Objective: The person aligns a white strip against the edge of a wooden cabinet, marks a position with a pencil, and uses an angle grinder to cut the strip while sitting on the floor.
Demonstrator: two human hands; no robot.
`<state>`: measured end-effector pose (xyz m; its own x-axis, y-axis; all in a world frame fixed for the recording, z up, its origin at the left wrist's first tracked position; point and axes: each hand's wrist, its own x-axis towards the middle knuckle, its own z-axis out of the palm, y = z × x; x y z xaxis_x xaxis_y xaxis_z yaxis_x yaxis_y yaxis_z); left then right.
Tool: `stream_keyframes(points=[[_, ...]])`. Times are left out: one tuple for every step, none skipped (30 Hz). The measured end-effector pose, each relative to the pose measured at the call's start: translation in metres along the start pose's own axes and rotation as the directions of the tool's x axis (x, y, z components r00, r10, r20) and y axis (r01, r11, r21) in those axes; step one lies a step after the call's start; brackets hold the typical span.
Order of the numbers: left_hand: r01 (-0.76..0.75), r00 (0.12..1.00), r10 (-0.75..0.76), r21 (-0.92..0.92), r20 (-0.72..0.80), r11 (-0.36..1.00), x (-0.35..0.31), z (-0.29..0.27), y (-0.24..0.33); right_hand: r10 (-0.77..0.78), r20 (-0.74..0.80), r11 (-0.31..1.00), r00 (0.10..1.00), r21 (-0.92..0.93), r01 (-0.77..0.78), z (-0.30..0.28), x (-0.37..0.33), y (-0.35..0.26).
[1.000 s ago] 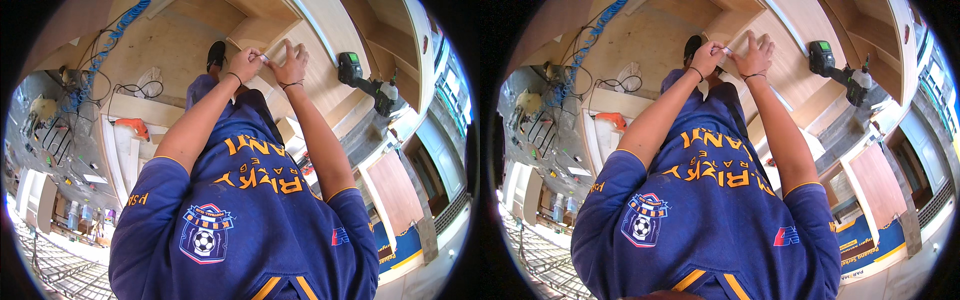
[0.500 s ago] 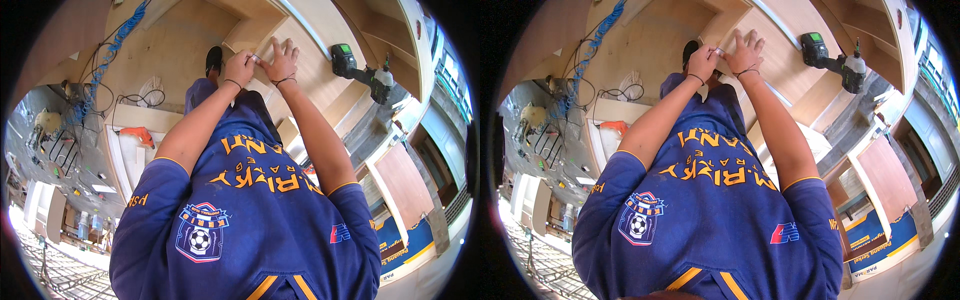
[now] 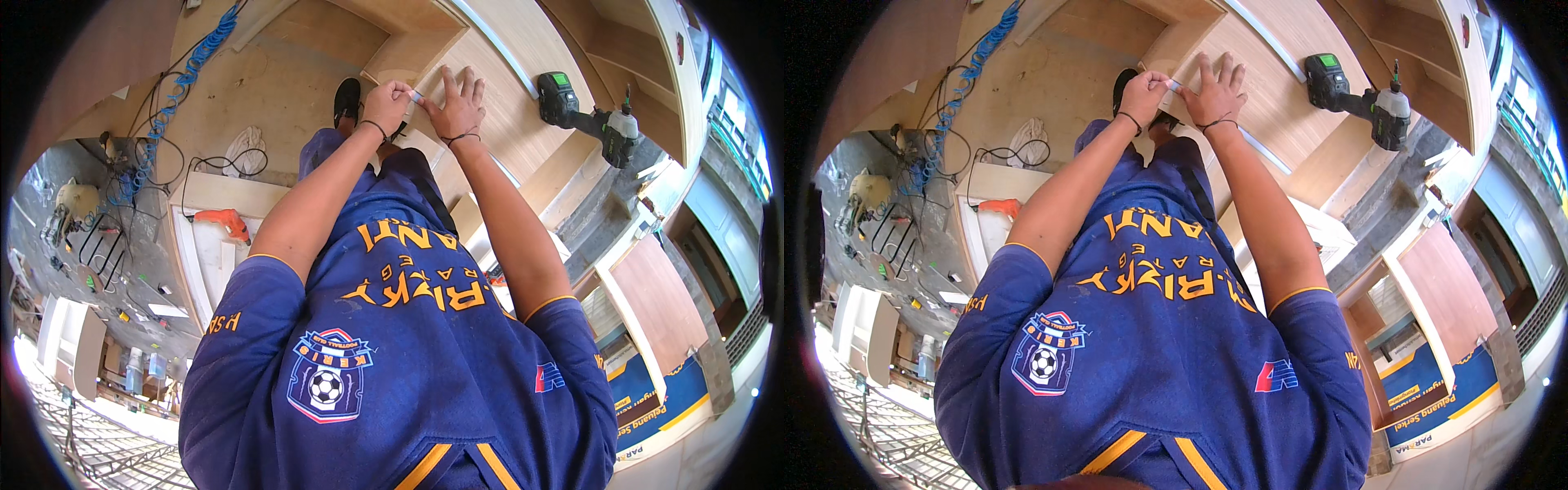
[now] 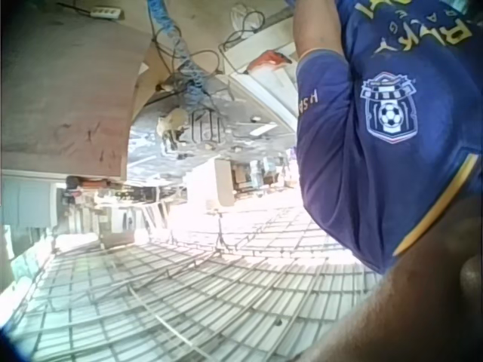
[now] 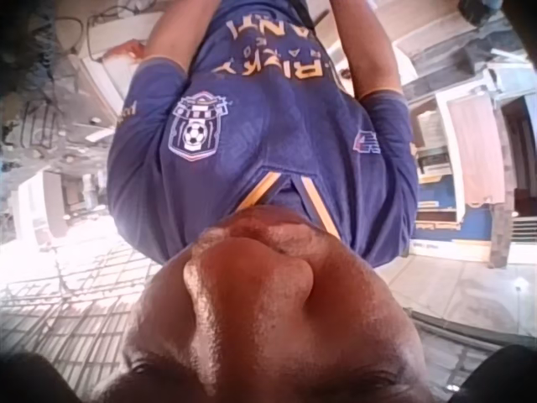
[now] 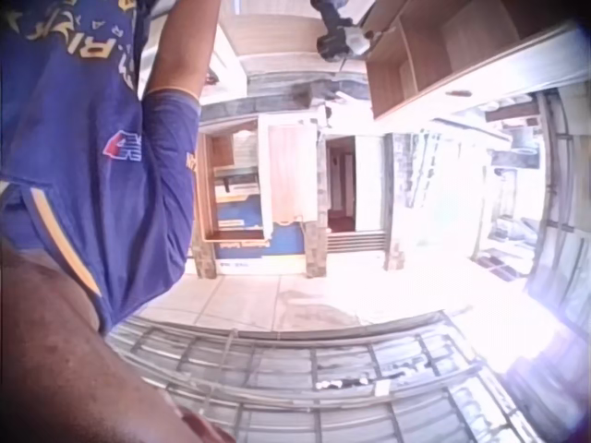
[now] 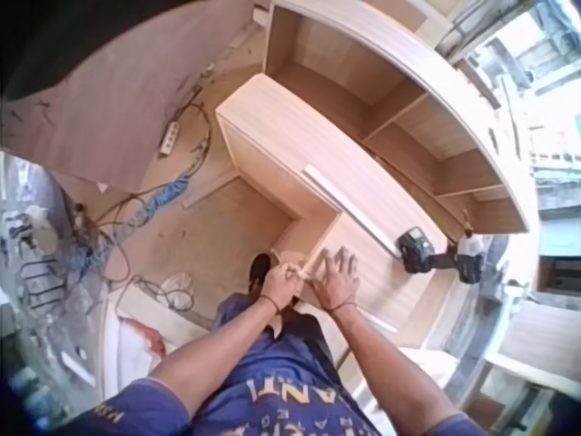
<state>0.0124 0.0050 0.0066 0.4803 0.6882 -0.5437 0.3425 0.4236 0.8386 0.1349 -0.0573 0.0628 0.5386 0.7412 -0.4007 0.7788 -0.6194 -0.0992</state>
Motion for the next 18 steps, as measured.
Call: stream_keyframes(points=[[0.003, 1.000, -0.003, 0.004, 0.013, 1.000, 0.000, -0.002, 0.001, 0.001, 0.003, 1.000, 1.000, 0.003, -0.001, 0.000, 0.000, 0.000], [0.007, 1.000, -0.007, 0.008, 0.027, 1.000, 0.000, -0.004, 0.003, -0.002, 0.008, 1.000, 1.000, 0.010, 0.002, -0.001, 0.001, 0.000], [0.019, 0.999, -0.020, 0.019, 0.038, 1.000, -0.001, -0.005, 0.006, -0.004, 0.014, 1.000, 1.000, 0.016, 0.004, -0.002, 0.001, 0.000], [0.032, 0.998, -0.033, 0.030, 0.050, 0.999, -0.002, -0.007, 0.008, -0.006, 0.020, 1.000, 1.000, 0.023, 0.006, -0.002, 0.001, 0.000], [0.043, 0.997, -0.046, 0.040, 0.061, 0.998, -0.003, -0.007, 0.011, -0.002, 0.030, 1.000, 1.000, -0.007, 0.002, -0.002, 0.002, -0.001], [0.012, 0.999, -0.014, 0.054, 0.029, 0.998, -0.003, -0.006, 0.010, 0.003, 0.039, 0.999, 0.999, -0.035, -0.002, 0.000, 0.002, -0.002], [-0.018, 1.000, 0.018, 0.071, -0.002, 0.997, -0.004, -0.003, 0.008, 0.009, 0.049, 0.998, 0.999, -0.064, -0.005, 0.000, 0.003, -0.002], [-0.047, 0.998, 0.051, 0.089, -0.032, 0.995, -0.005, 0.000, 0.006, 0.011, 0.060, 0.998, 0.998, -0.062, -0.007, 0.000, 0.003, -0.003], [-0.041, 0.997, 0.048, 0.107, -0.060, 0.993, -0.005, 0.001, 0.003, 0.013, 0.071, 0.998, 0.997, -0.060, -0.009, 0.000, 0.004, -0.003], [-0.034, 0.995, 0.045, 0.124, -0.088, 0.992, -0.005, 0.002, 0.001, 0.016, 0.082, 0.998, 0.997, -0.057, -0.011, 0.000, 0.005, -0.003], [-0.027, 0.992, 0.044, 0.144, -0.115, 0.989, -0.006, 0.002, 0.001, 0.017, 0.107, 0.998, 0.994, -0.055, -0.012, -0.004, 0.006, -0.005], [-0.013, 0.995, 0.030, 0.167, -0.096, 0.986, -0.006, 0.002, 0.002, 0.019, 0.133, 0.999, 0.991, -0.053, -0.012, -0.010, 0.008, -0.006], [0.000, 0.997, 0.015, 0.190, -0.077, 0.982, -0.006, 0.003, 0.002, 0.020, 0.158, 0.999, 0.987, -0.051, -0.012, -0.014, 0.011, -0.007], [0.011, 0.998, 0.001, 0.211, -0.057, 0.977, -0.007, 0.004, 0.002, 0.015, 0.168, 0.999, 0.986, -0.052, -0.007, -0.017, 0.012, -0.009], [-0.002, 0.998, 0.018, 0.222, -0.067, 0.975, -0.007, 0.005, -0.001, 0.010, 0.179, 0.999, 0.984, -0.053, -0.001, -0.019, 0.013, -0.011], [-0.015, 0.996, 0.034, 0.232, -0.077, 0.973, -0.008, 0.007, -0.006, 0.005, 0.190, 0.999, 0.982, -0.054, 0.006, -0.019, 0.013, -0.011], [-0.029, 0.995, 0.052, 0.243, -0.087, 0.970, -0.008, 0.009, -0.007, -0.001, 0.187, 0.999, 0.982, -0.052, 0.011, -0.019, 0.014, -0.011], [-0.029, 0.995, 0.055, 0.278, -0.088, 0.960, -0.008, 0.010, -0.008, -0.006, 0.184, 0.999, 0.983, -0.051, 0.016, -0.017, 0.015, -0.009]])
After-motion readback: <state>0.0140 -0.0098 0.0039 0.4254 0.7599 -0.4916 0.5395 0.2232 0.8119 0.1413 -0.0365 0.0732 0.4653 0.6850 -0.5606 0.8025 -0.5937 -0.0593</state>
